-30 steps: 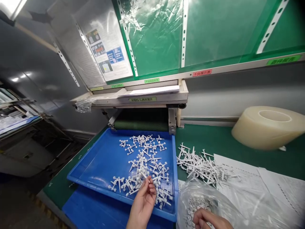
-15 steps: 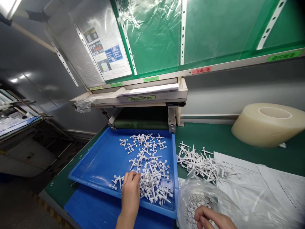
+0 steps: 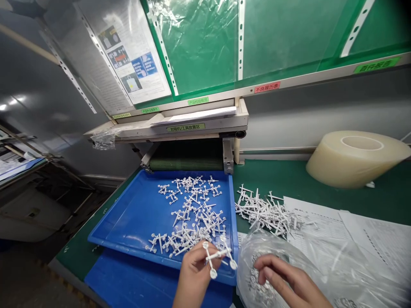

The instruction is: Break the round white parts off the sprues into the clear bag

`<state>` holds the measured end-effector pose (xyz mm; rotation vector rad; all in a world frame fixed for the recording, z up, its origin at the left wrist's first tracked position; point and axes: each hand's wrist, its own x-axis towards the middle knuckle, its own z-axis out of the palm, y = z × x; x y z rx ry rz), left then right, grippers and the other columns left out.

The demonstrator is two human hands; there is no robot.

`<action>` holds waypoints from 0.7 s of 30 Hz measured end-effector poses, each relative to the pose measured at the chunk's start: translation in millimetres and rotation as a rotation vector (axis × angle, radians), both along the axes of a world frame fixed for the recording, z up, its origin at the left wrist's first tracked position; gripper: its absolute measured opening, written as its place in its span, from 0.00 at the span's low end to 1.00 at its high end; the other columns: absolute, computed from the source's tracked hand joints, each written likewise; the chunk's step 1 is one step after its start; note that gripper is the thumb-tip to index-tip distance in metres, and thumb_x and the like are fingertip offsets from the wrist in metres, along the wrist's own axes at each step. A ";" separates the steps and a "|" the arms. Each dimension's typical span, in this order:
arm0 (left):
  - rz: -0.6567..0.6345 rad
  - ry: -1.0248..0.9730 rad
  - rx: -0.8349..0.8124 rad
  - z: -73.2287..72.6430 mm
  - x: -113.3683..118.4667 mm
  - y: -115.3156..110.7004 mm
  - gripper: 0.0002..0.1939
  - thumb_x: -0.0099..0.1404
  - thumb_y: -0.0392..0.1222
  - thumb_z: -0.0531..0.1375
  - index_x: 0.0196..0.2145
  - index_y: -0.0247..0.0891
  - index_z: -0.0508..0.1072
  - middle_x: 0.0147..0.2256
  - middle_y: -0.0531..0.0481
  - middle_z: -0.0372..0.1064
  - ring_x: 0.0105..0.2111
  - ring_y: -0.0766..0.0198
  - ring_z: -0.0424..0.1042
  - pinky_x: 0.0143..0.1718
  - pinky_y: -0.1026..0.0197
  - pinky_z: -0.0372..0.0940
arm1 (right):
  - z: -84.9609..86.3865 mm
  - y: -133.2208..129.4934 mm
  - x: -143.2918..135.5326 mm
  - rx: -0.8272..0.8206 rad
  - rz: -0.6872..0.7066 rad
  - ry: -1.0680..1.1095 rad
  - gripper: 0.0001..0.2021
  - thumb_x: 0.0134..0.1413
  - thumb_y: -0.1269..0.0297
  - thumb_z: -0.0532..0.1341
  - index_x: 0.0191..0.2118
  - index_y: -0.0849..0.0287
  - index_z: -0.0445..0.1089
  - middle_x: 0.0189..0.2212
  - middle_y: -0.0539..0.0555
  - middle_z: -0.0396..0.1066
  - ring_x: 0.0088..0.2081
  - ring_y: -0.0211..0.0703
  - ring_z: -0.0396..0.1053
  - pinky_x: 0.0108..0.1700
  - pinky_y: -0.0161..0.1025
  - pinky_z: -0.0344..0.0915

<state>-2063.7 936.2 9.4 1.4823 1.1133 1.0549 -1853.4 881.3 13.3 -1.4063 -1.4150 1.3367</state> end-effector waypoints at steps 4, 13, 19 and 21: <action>-0.159 -0.144 -0.031 9.6 22.5 -17.5 0.11 0.57 0.48 0.63 0.26 0.39 0.79 0.24 0.49 0.68 0.26 0.65 0.66 0.29 0.66 0.61 | 20.2 7.9 -3.0 -0.043 -0.046 0.317 0.17 0.55 0.45 0.54 0.36 0.53 0.68 0.25 0.49 0.67 0.26 0.39 0.64 0.30 0.35 0.60; -0.301 -0.177 0.100 4.1 37.6 -27.2 0.06 0.58 0.42 0.63 0.34 0.44 0.79 0.29 0.48 0.72 0.29 0.65 0.69 0.32 0.67 0.62 | 33.0 4.7 -6.9 -0.182 -0.098 0.448 0.18 0.46 0.46 0.63 0.29 0.58 0.68 0.18 0.45 0.62 0.18 0.32 0.58 0.23 0.32 0.54; -0.169 -0.262 0.034 12.0 45.1 -32.8 0.05 0.56 0.46 0.65 0.30 0.45 0.80 0.25 0.50 0.72 0.25 0.68 0.68 0.28 0.69 0.60 | 37.7 -3.7 -1.1 -0.261 -0.095 0.477 0.17 0.52 0.47 0.58 0.27 0.57 0.67 0.20 0.47 0.66 0.19 0.34 0.60 0.25 0.33 0.55; -0.160 -0.266 0.019 13.6 46.7 -33.7 0.06 0.56 0.47 0.65 0.29 0.44 0.80 0.24 0.50 0.71 0.24 0.68 0.68 0.28 0.68 0.60 | 36.9 -4.5 0.4 -0.254 -0.063 0.436 0.19 0.53 0.46 0.57 0.26 0.58 0.65 0.19 0.46 0.66 0.19 0.32 0.59 0.25 0.33 0.53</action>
